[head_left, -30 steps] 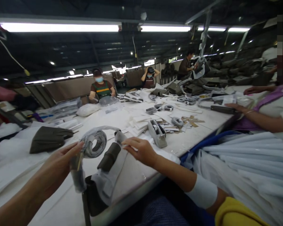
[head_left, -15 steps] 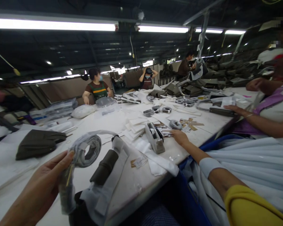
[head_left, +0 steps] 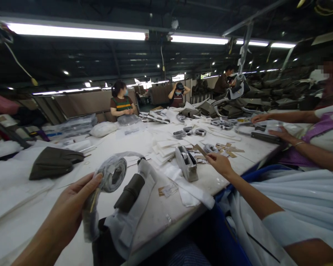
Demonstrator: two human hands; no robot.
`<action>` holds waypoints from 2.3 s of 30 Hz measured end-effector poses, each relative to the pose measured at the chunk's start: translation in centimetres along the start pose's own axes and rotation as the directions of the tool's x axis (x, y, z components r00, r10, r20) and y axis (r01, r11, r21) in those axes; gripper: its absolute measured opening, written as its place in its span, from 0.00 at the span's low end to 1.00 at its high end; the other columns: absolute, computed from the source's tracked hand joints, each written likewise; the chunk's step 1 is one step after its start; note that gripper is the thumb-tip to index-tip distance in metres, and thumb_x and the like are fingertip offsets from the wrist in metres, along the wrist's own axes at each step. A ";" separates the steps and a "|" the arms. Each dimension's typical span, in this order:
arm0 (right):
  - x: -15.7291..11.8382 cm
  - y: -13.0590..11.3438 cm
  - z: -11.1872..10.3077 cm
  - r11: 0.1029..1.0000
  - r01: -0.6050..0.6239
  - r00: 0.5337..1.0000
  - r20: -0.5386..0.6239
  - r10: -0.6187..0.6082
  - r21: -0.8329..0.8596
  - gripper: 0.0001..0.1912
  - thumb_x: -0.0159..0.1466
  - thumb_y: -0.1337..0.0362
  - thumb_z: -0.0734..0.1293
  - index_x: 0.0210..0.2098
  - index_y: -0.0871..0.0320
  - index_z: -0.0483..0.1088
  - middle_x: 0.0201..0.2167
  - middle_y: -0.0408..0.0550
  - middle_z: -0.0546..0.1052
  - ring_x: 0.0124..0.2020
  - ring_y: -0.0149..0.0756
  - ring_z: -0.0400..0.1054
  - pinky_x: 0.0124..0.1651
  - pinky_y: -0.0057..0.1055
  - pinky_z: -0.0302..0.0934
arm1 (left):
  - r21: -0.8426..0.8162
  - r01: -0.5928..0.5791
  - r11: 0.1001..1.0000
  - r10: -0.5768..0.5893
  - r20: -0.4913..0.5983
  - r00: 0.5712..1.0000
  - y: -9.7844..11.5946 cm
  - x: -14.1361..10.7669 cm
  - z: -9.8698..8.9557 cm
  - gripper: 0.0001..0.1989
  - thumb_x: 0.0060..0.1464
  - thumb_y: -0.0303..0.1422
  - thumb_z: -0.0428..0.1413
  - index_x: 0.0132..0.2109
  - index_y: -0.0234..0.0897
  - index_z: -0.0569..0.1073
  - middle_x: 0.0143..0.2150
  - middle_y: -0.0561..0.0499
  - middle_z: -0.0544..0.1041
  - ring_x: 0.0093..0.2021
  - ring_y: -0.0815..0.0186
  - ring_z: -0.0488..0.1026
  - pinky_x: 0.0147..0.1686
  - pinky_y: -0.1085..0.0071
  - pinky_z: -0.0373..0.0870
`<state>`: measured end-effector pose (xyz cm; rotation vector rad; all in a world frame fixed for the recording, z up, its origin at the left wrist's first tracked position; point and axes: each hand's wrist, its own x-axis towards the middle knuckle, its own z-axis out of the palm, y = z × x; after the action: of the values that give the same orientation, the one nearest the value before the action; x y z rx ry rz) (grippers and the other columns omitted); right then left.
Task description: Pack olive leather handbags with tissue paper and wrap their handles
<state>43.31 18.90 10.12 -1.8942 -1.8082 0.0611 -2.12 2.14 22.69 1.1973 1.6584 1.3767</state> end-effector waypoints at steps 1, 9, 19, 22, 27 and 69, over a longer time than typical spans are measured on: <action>-0.8 -1.9 -0.4 0.992 0.069 0.997 0.037 -0.074 0.106 0.16 0.67 0.55 0.61 0.43 0.54 0.77 0.34 0.45 0.81 0.35 0.37 0.74 0.36 0.28 0.63 | -0.033 0.022 0.999 -0.022 0.019 1.000 0.0 -0.1 0.0 0.24 0.45 0.51 0.64 0.46 0.43 0.78 0.30 0.53 0.80 0.31 0.58 0.77 0.24 0.69 0.71; -8.5 -18.5 -3.1 0.598 0.048 0.739 0.375 -0.560 0.800 0.15 0.61 0.53 0.68 0.37 0.59 0.79 0.22 0.44 0.75 0.24 0.32 0.67 0.26 0.25 0.58 | -0.137 -0.075 0.988 0.107 0.244 0.964 0.8 -1.3 0.1 0.22 0.53 0.47 0.61 0.49 0.38 0.78 0.40 0.49 0.80 0.38 0.61 0.75 0.37 0.71 0.71; -9.2 -27.4 -3.6 0.307 -0.260 0.692 0.399 -0.601 0.915 0.14 0.56 0.56 0.73 0.37 0.58 0.80 0.27 0.42 0.75 0.27 0.28 0.65 0.36 0.28 0.63 | 0.012 -0.262 0.965 0.244 0.329 0.912 1.8 -2.7 0.5 0.19 0.58 0.46 0.57 0.50 0.40 0.79 0.41 0.53 0.80 0.42 0.63 0.73 0.41 0.74 0.68; -9.4 -27.9 -3.9 0.142 -0.515 0.629 0.485 -0.608 0.845 0.12 0.54 0.59 0.74 0.35 0.58 0.79 0.33 0.44 0.78 0.33 0.29 0.69 0.39 0.26 0.64 | 0.075 -0.356 0.932 0.309 0.351 0.884 2.0 -2.7 0.4 0.18 0.59 0.44 0.56 0.50 0.40 0.79 0.42 0.53 0.80 0.44 0.61 0.73 0.45 0.72 0.68; -9.7 -27.4 -4.4 -0.024 -0.700 0.566 0.535 -0.627 0.713 0.12 0.58 0.57 0.73 0.37 0.58 0.78 0.36 0.46 0.78 0.39 0.33 0.72 0.42 0.28 0.67 | 0.206 -0.486 0.849 0.402 0.343 0.849 2.0 -2.5 0.2 0.18 0.60 0.43 0.54 0.51 0.40 0.79 0.43 0.52 0.81 0.44 0.59 0.75 0.47 0.68 0.69; -14.5 -28.8 -3.2 -0.301 -0.476 0.837 0.319 -0.445 0.827 0.13 0.55 0.56 0.77 0.33 0.58 0.78 0.34 0.44 0.77 0.36 0.27 0.70 0.42 0.21 0.67 | 0.085 -0.502 0.861 0.487 0.153 0.860 0.8 -4.5 2.4 0.17 0.59 0.37 0.57 0.54 0.41 0.75 0.52 0.47 0.76 0.48 0.62 0.74 0.49 0.67 0.72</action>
<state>16.41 3.52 19.59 -0.3788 -0.9412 1.8151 1.83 -1.17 22.70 1.8418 1.4126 1.4698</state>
